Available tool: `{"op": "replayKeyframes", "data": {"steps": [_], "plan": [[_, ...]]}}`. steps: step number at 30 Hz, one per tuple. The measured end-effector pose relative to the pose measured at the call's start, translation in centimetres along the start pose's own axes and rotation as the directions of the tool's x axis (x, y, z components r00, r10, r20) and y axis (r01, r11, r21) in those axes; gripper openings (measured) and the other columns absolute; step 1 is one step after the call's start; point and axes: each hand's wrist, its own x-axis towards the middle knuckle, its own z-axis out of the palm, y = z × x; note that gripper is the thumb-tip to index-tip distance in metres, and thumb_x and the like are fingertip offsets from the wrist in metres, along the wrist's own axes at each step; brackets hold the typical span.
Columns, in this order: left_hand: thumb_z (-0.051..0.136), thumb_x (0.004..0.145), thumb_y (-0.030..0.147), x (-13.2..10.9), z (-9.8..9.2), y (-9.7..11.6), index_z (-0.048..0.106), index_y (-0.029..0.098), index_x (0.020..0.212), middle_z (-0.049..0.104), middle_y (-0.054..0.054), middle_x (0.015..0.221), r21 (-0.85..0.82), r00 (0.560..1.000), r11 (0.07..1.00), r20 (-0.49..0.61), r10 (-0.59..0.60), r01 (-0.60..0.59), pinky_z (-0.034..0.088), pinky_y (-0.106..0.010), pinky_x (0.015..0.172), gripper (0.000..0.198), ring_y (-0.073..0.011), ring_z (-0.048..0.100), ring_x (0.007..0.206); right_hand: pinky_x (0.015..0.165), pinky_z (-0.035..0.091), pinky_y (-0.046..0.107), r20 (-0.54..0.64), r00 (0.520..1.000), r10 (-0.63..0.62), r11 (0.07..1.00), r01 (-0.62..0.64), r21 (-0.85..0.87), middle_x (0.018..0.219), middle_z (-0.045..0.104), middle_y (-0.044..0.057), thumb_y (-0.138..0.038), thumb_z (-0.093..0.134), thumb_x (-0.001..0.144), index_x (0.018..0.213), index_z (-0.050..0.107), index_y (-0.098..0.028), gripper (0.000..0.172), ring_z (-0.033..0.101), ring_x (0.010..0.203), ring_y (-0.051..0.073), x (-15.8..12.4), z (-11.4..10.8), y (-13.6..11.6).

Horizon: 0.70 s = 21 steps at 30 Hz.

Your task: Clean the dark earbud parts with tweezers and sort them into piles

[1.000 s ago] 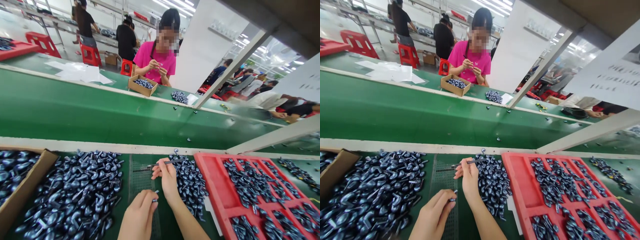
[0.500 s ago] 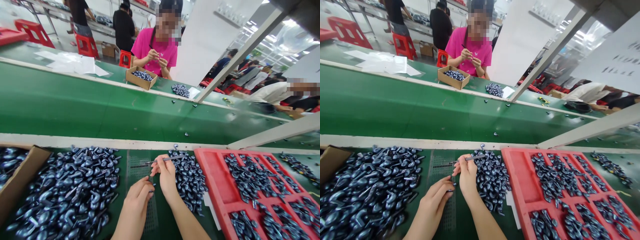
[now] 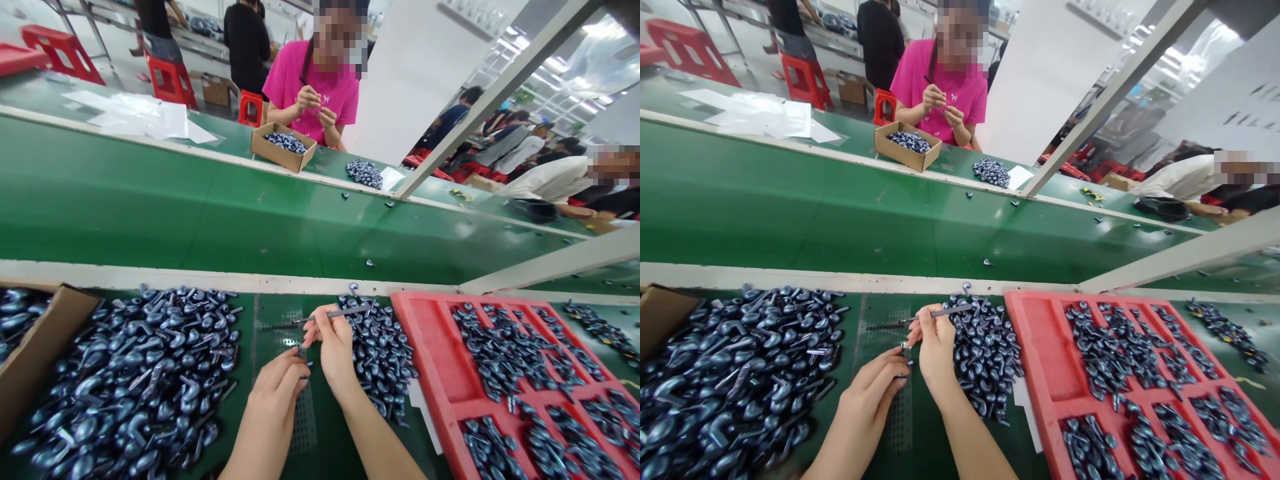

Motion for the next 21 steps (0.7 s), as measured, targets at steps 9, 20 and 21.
{"op": "replayKeyframes", "data": {"steps": [9, 20, 21], "plan": [[0.034, 0.087, -0.001, 0.56, 0.15, 0.24, 0.056, 0.016, 0.098, 0.065, -0.011, 0.1, 0.106, 0.996, 0.993, 0.078, 0.045, -0.053, 0.04, -0.056, 0.104, 0.029, -0.0278, 0.053, 0.122, 0.046, 0.048, 0.021, 0.005, 1.0, -0.008, 1.0, 0.008, -0.005, 0.078, 0.062, -0.001, -0.035, 0.053, 0.093, 0.097, 0.059, -0.014, 0.023, 0.057, 0.053, 0.008, 0.04, -0.4, 0.34], [0.035, 0.087, -0.002, 0.5, -0.14, 0.13, 0.051, 0.018, 0.098, 0.065, -0.009, 0.099, 0.126, 0.992, 0.99, 0.118, 0.05, -0.065, 0.04, -0.053, 0.106, 0.028, -0.0249, 0.052, 0.124, 0.044, 0.047, 0.02, -0.009, 1.0, 0.005, 1.0, -0.005, -0.005, 0.073, 0.06, -0.003, -0.035, 0.053, 0.094, 0.094, 0.059, -0.013, 0.023, 0.054, 0.049, 0.007, -0.16, 0.07, -0.33], [0.036, 0.087, -0.002, 0.51, -0.17, 0.07, 0.051, 0.019, 0.097, 0.065, -0.008, 0.099, 0.126, 0.992, 0.99, 0.119, 0.052, -0.067, 0.041, -0.052, 0.106, 0.028, -0.0245, 0.052, 0.124, 0.044, 0.047, 0.02, -0.008, 1.0, 0.007, 1.0, -0.007, -0.006, 0.072, 0.06, -0.003, -0.035, 0.053, 0.094, 0.094, 0.059, -0.013, 0.023, 0.054, 0.049, 0.007, -0.18, 0.08, -0.39]]}}
